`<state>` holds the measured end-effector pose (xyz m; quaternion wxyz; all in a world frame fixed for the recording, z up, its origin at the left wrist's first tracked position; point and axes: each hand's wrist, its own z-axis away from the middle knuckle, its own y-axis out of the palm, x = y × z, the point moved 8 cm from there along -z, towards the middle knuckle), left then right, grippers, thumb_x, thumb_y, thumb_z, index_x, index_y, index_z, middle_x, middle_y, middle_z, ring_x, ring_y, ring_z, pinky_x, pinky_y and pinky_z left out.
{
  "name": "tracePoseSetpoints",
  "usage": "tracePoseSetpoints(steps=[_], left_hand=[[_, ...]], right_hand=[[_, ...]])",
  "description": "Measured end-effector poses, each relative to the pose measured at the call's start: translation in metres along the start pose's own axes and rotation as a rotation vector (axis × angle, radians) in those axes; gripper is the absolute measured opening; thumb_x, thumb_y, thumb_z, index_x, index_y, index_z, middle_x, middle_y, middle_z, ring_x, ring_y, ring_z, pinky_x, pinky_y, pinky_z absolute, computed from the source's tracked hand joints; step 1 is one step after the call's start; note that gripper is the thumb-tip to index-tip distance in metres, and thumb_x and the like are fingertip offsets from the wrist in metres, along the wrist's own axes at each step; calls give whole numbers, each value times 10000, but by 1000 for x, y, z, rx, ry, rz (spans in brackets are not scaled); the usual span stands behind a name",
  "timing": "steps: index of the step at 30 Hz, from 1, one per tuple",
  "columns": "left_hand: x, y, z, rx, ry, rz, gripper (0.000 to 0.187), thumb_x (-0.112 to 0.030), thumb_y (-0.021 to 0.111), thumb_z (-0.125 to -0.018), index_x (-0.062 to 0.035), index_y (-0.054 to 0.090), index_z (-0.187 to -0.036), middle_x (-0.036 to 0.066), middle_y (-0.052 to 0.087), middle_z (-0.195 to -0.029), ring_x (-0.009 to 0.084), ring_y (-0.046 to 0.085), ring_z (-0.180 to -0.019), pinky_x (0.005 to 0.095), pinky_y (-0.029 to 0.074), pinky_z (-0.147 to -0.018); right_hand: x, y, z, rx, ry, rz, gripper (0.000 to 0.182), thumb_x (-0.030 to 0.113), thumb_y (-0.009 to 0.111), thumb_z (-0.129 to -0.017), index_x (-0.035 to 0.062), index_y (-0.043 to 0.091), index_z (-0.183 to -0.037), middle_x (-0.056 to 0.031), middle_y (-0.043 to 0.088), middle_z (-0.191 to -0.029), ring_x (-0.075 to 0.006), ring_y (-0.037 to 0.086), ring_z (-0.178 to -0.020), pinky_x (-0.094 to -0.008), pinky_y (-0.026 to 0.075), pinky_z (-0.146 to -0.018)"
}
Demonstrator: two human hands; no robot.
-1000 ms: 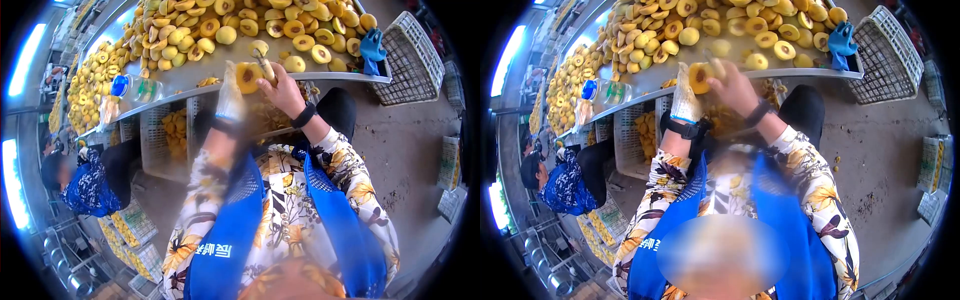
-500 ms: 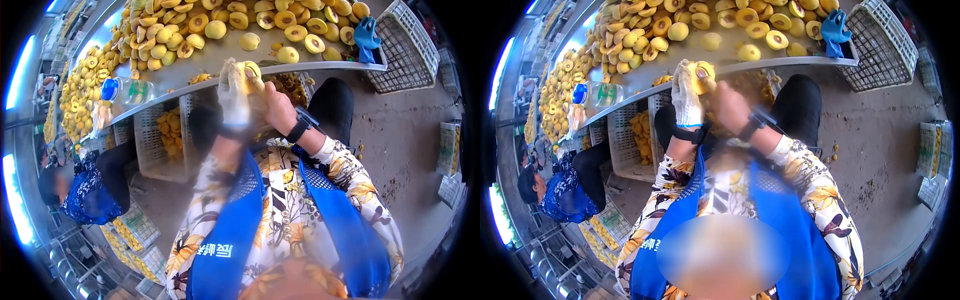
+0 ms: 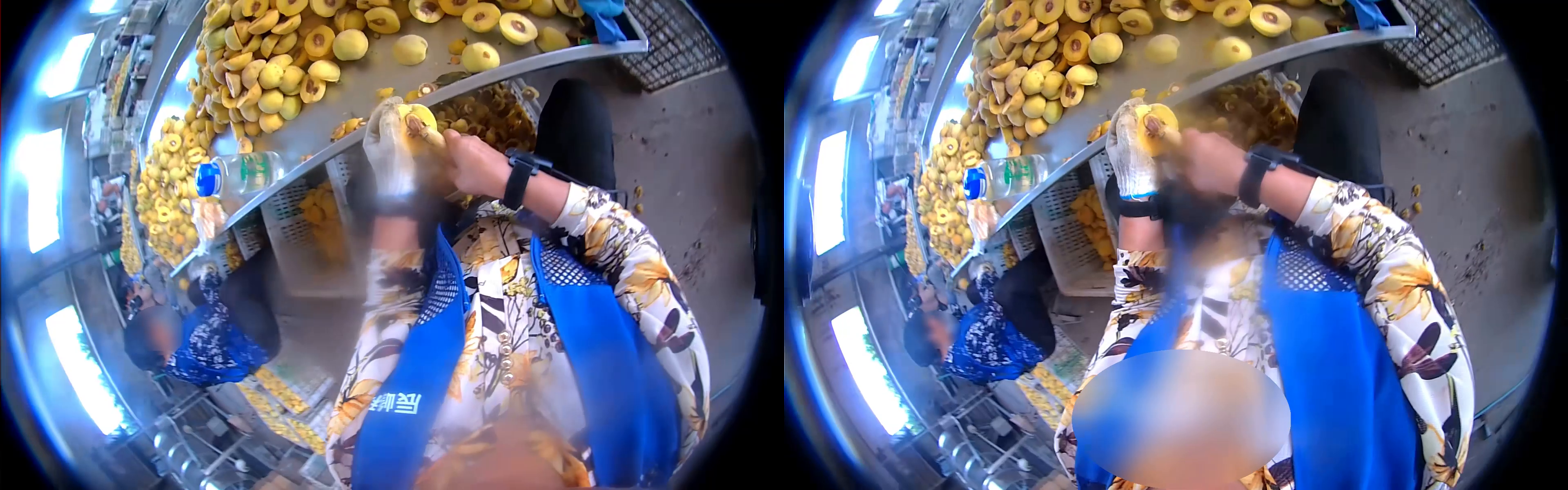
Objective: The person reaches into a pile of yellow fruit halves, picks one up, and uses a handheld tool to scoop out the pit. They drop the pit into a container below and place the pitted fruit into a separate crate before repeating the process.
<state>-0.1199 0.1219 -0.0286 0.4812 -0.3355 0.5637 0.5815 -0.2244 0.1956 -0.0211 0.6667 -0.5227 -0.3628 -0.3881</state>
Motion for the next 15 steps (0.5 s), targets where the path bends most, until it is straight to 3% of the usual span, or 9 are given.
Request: tracePoseSetpoints(steps=[3,7,10,11,15], left_hand=[[-13,5,3,26,-43,-122,220,-153,519,-883,18,567,-1012,104,595,-895,139,563,-734,253,483,-660],[-10,6,9,-106,113,-13,243,-163,512,-892,32,555,-1029,97,587,-898,145,553,-742,258,476,-676],[-26,13,22,-186,269,-275,253,-173,508,-895,36,553,-1031,91,584,-889,141,546,-753,254,469,-673],[-29,15,23,-198,263,-343,262,-188,507,-896,34,555,-1026,94,585,-898,144,547,-769,254,466,-676],[-2,1,2,-108,-28,-105,242,-184,519,-879,18,581,-997,96,594,-905,166,573,-785,272,474,-698]], right_hand=[[6,-3,2,42,-41,0,255,204,537,-820,-44,568,-870,-216,620,-708,-341,615,-628,-420,466,-566],[9,0,2,-185,-21,-114,281,228,521,-832,-47,570,-866,-231,613,-706,-356,614,-638,-425,470,-586],[-4,8,-3,-63,74,-98,279,224,519,-833,-47,577,-863,-238,612,-721,-356,620,-671,-422,473,-608],[0,8,-2,-33,64,-107,273,216,522,-830,-48,579,-865,-239,613,-728,-355,621,-683,-420,474,-612],[4,-2,3,0,35,-100,249,182,540,-814,-54,582,-878,-238,618,-751,-350,623,-721,-414,471,-620]])
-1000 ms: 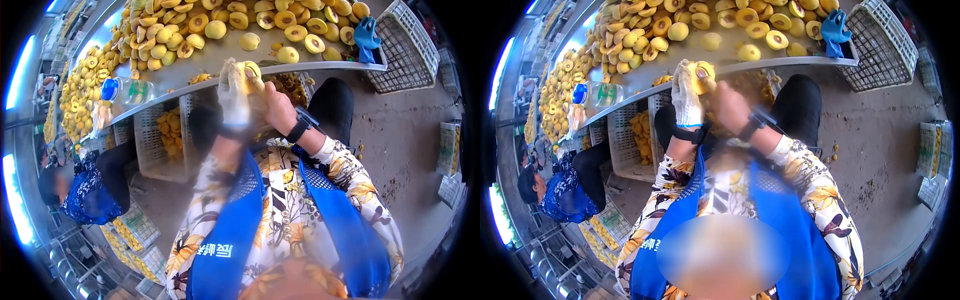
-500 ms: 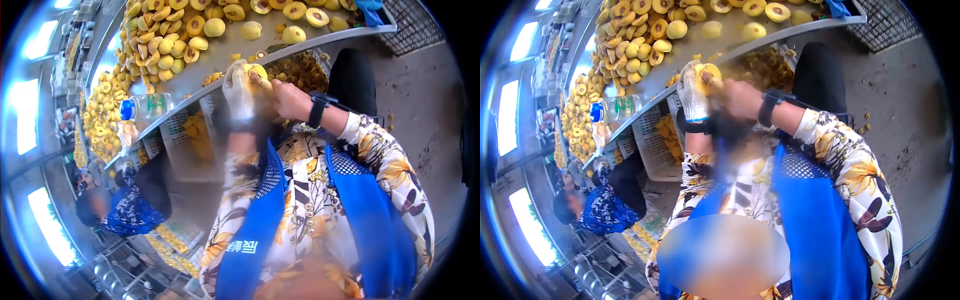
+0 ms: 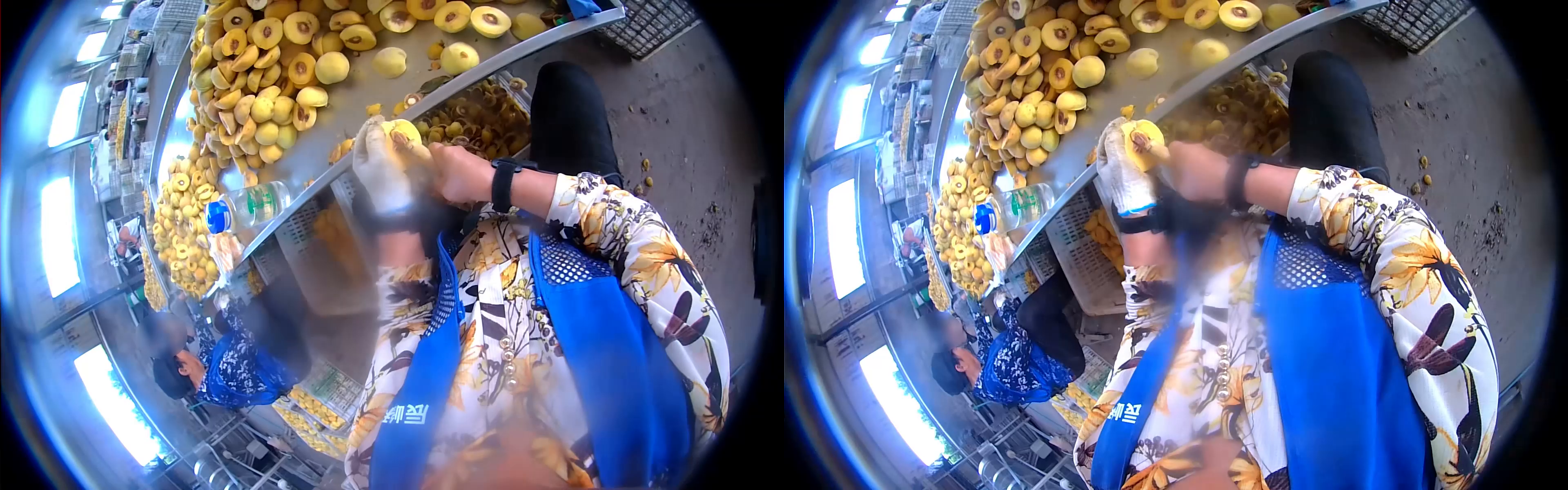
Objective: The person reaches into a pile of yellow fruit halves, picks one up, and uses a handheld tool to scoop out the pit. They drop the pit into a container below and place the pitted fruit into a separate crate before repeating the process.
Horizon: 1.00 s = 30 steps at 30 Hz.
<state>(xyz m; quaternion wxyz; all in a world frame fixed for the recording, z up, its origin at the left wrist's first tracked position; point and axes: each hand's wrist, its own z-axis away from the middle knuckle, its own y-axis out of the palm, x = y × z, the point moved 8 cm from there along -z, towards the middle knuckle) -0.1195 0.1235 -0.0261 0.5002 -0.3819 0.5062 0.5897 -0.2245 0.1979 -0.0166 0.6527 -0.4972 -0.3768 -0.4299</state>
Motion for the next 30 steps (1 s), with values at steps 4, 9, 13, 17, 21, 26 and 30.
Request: tracePoseSetpoints(steps=[4,9,13,17,21,26,30], left_hand=[[-16,3,7,-93,256,-264,217,-178,522,-872,9,611,-936,88,607,-863,173,582,-785,275,479,-690],[-44,18,25,-114,551,-765,205,-160,531,-866,11,629,-921,84,625,-874,169,580,-786,271,475,-700],[5,-5,-12,142,-94,-101,260,-207,547,-864,25,620,-956,88,616,-871,155,579,-775,262,476,-702],[-12,0,-8,181,-38,-169,280,-236,540,-872,12,582,-995,91,585,-973,159,560,-865,278,470,-750],[-6,-16,0,-8,115,110,330,-277,487,-912,-6,501,-1100,89,540,-1004,189,549,-897,288,469,-783],[-22,-16,16,-177,346,-160,345,-289,511,-908,2,498,-1094,95,547,-987,164,554,-859,256,482,-726],[9,-16,1,-96,-122,130,241,-244,555,-878,-23,545,-975,69,583,-838,161,569,-730,268,490,-601]], right_hand=[[-2,9,2,90,199,-188,204,113,521,-788,-60,575,-880,-219,623,-751,-323,627,-698,-395,461,-589],[-20,29,0,251,336,-243,181,73,480,-776,-55,556,-878,-191,618,-738,-279,626,-652,-378,459,-540],[-19,26,-1,218,270,-182,171,80,471,-783,-40,543,-881,-161,604,-701,-249,603,-588,-363,456,-509],[-20,28,-4,138,260,-317,160,106,492,-790,-15,531,-887,-113,566,-641,-211,550,-487,-334,442,-456],[-14,37,-7,239,319,-525,115,101,494,-792,11,508,-863,-64,516,-607,-157,490,-413,-295,407,-373],[-18,55,-3,305,345,-672,100,66,484,-781,20,480,-869,-45,492,-592,-133,465,-397,-268,380,-336],[-17,52,4,244,370,-649,128,52,479,-776,14,474,-898,-58,494,-584,-140,468,-397,-275,380,-341]])
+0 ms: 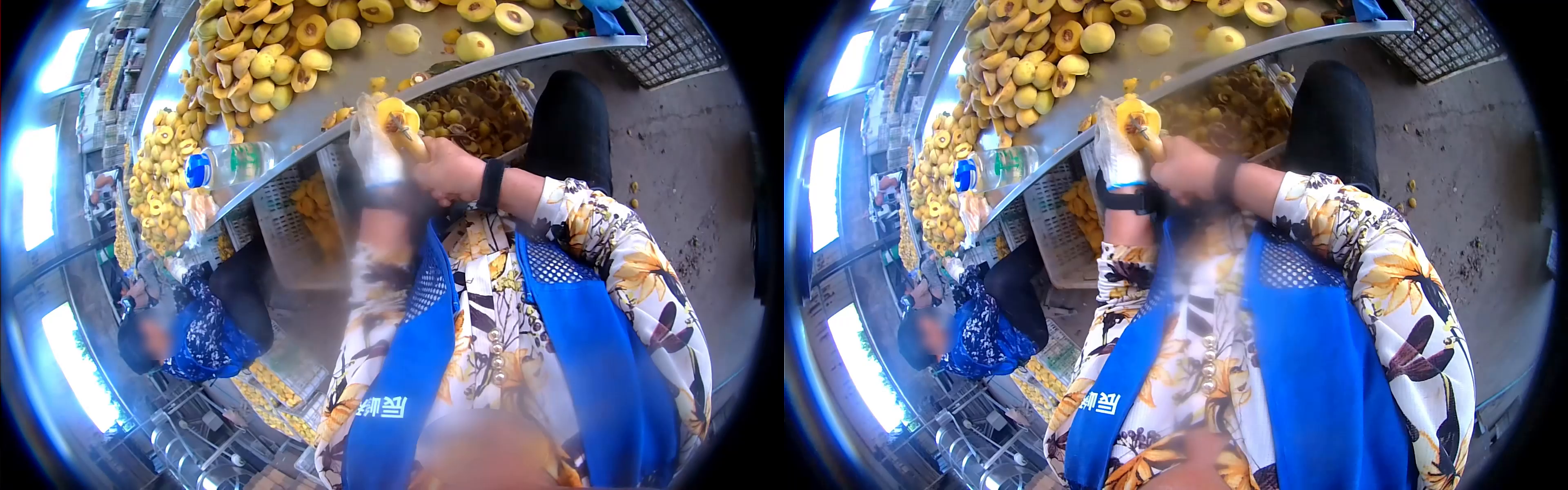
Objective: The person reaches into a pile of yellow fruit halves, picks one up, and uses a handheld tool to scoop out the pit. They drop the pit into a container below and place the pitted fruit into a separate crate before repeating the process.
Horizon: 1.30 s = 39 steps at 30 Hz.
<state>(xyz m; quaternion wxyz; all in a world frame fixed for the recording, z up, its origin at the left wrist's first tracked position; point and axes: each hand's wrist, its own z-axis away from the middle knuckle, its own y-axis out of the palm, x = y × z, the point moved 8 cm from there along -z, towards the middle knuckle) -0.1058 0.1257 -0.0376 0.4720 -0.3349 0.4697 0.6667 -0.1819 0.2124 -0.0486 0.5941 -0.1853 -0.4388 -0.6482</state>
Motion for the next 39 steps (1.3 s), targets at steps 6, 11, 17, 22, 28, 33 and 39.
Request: tracePoseSetpoints(steps=[6,11,17,22,28,33,39], left_hand=[[15,13,-2,68,-354,235,186,-237,571,-855,-52,554,-859,56,573,-733,180,553,-589,290,468,-496],[-14,17,8,-1,53,-244,218,-200,545,-852,15,581,-835,112,596,-698,183,553,-519,300,466,-458],[26,4,-11,39,-250,118,263,-259,577,-852,3,591,-835,115,601,-716,181,571,-558,286,475,-490],[-6,7,4,23,114,-222,254,-258,553,-873,-7,574,-908,75,597,-777,164,572,-620,256,473,-532],[21,4,-2,77,-226,139,233,-272,553,-874,-49,565,-940,46,583,-799,159,567,-670,251,474,-575],[17,3,-1,10,-261,239,239,-267,551,-876,-29,554,-844,67,564,-707,175,555,-580,284,471,-491],[-15,-2,2,-83,157,-73,253,-228,574,-863,22,591,-827,111,616,-686,160,586,-531,253,470,-471]], right_hand=[[4,4,7,-61,-61,89,153,36,467,-781,0,489,-928,-66,513,-577,-154,483,-401,-292,386,-357],[-6,0,-1,-99,-66,81,158,38,466,-784,-27,501,-924,-84,534,-582,-169,498,-403,-297,396,-369],[5,-6,9,-217,-96,260,114,28,474,-775,-43,505,-859,-77,521,-576,-182,502,-416,-303,390,-368],[-3,6,7,48,97,-95,67,23,477,-773,-27,495,-814,-79,503,-581,-160,486,-423,-298,381,-358],[-2,6,11,-42,91,17,118,64,488,-771,-12,463,-858,-71,488,-583,-141,479,-420,-285,404,-363],[11,-2,6,-318,-309,519,157,87,526,-756,-53,482,-812,-192,541,-618,-286,553,-470,-369,455,-445],[-2,-8,-14,-357,-470,816,178,121,562,-758,-44,507,-798,-251,573,-659,-362,595,-568,-401,479,-515]])
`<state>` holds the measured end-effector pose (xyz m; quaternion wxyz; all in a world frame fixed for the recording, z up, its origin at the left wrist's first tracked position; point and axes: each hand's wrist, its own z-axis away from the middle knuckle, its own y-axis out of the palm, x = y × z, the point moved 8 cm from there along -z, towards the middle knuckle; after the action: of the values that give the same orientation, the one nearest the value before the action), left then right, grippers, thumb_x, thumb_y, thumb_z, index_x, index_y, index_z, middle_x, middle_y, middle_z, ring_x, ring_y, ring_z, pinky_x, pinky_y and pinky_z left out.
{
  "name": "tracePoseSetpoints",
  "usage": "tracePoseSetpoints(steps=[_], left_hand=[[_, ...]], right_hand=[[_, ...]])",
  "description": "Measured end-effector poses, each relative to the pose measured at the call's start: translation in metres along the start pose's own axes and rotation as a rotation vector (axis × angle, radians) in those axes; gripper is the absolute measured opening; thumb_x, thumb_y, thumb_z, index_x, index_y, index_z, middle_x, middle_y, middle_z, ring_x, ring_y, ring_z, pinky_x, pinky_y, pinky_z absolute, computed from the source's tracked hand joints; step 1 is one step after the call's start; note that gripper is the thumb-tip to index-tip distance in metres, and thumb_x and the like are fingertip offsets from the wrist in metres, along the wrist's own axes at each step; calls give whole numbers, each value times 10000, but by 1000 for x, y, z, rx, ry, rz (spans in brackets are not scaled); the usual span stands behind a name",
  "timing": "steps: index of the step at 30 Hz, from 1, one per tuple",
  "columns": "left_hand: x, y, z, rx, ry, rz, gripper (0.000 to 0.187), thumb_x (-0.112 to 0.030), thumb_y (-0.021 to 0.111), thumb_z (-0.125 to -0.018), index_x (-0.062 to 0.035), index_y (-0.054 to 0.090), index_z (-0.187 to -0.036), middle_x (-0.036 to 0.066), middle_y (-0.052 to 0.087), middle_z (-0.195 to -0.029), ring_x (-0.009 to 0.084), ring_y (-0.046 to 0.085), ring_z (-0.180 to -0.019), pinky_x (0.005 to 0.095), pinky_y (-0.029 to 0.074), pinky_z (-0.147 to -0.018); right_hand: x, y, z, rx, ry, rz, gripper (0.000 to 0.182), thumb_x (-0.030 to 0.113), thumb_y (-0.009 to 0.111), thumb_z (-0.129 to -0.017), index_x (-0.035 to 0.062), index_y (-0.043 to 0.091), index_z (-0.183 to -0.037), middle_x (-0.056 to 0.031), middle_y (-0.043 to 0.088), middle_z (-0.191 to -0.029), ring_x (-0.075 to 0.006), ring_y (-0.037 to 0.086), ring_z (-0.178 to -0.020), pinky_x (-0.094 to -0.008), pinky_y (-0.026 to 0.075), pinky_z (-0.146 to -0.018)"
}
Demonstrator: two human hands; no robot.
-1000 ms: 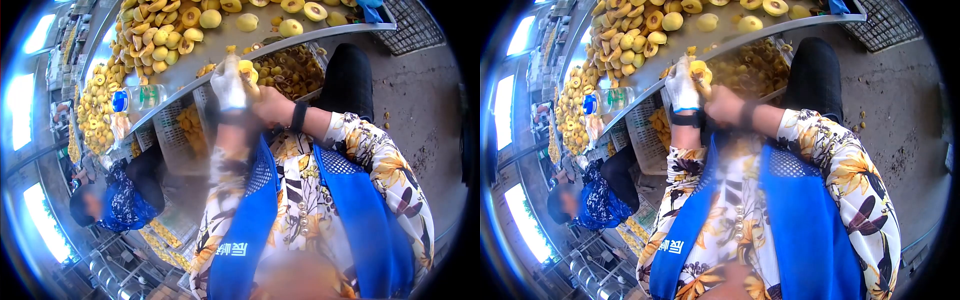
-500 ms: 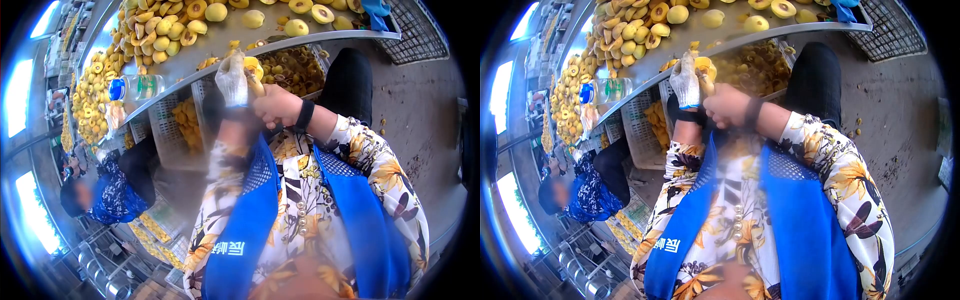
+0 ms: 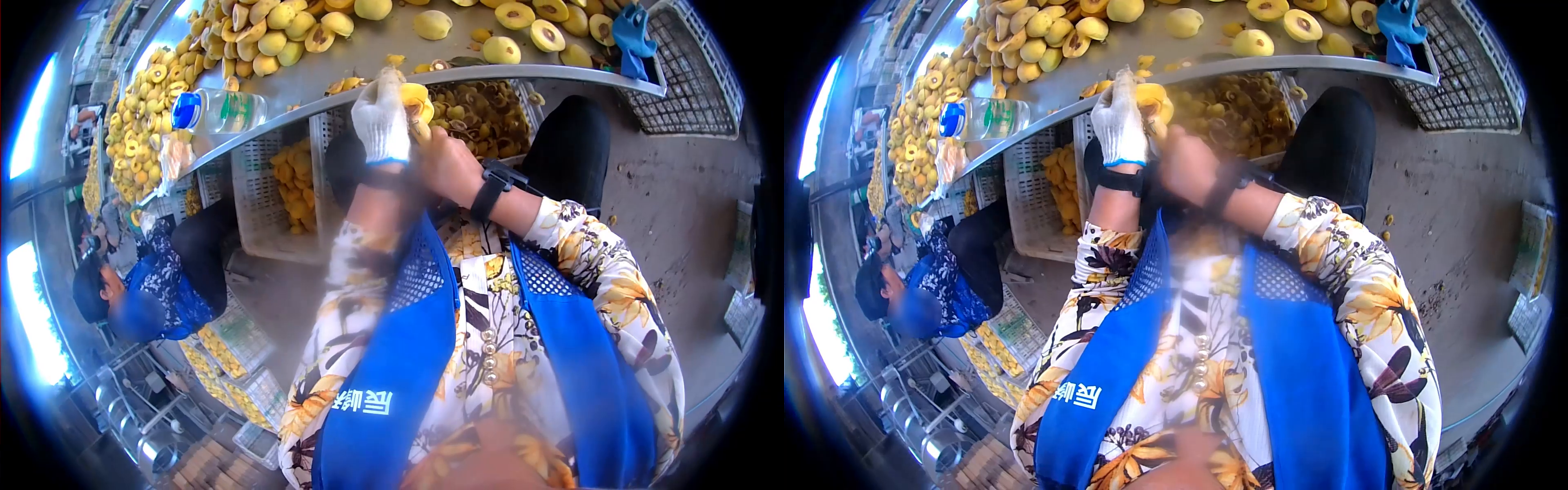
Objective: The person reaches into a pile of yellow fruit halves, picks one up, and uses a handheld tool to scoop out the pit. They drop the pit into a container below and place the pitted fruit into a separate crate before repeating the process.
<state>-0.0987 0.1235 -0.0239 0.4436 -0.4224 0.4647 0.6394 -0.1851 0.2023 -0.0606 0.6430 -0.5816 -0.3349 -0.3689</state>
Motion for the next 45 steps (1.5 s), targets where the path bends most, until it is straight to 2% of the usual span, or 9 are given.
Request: tracePoseSetpoints(steps=[4,7,10,17,22,30,36,42,45], left_hand=[[-17,4,12,65,-59,-141,275,-266,569,-859,4,609,-893,80,634,-800,146,604,-687,264,485,-605],[7,-5,-1,70,168,24,259,-249,649,-821,7,610,-833,74,618,-701,114,563,-560,236,464,-503],[12,-7,8,14,-73,-75,287,-256,568,-859,21,634,-883,91,649,-793,126,596,-677,247,472,-610],[-3,-5,4,99,452,-251,273,-256,598,-850,-1,646,-767,61,635,-640,110,581,-526,250,470,-473],[17,-11,-1,118,-40,-51,257,-250,578,-849,-4,638,-805,74,641,-747,134,601,-637,258,480,-550],[15,-27,-2,-84,-24,37,298,-285,603,-834,7,638,-785,79,630,-687,149,598,-568,262,478,-520],[-3,-28,-4,-73,189,-499,393,-401,556,-838,-22,657,-815,111,649,-700,190,624,-636,281,462,-589],[5,-21,0,166,49,-287,436,-428,497,-883,-10,620,-859,77,634,-737,165,603,-659,279,465,-568],[5,-26,13,158,-172,46,306,-302,564,-878,0,590,-917,80,605,-769,141,583,-645,252,469,-532]], right_hand=[[16,-18,3,-45,-86,55,228,164,606,-785,-23,505,-866,-173,589,-612,-268,586,-488,-345,469,-444],[3,-2,7,366,451,-565,187,131,572,-837,28,480,-962,-4,501,-574,-81,426,-370,-217,335,-329],[10,-6,12,402,496,-486,182,122,564,-831,30,469,-956,-6,480,-599,-76,394,-363,-227,323,-327],[23,-1,27,552,716,-968,38,69,528,-794,33,515,-796,11,441,-554,-98,442,-429,-232,363,-372],[23,4,18,419,483,-644,149,56,490,-764,-5,501,-899,-37,506,-605,-101,467,-415,-259,398,-367],[22,-6,5,57,104,39,275,118,563,-719,-63,471,-904,-309,561,-751,-467,552,-768,-457,461,-657],[27,-13,4,109,111,75,261,106,562,-714,-63,472,-892,-298,566,-748,-455,559,-766,-445,460,-656],[19,-8,-2,164,-25,-73,176,87,545,-741,-45,480,-837,-189,591,-660,-304,602,-574,-391,465,-517],[22,5,14,527,512,-367,103,82,535,-750,-4,486,-780,-90,552,-609,-171,529,-462,-316,412,-388]])
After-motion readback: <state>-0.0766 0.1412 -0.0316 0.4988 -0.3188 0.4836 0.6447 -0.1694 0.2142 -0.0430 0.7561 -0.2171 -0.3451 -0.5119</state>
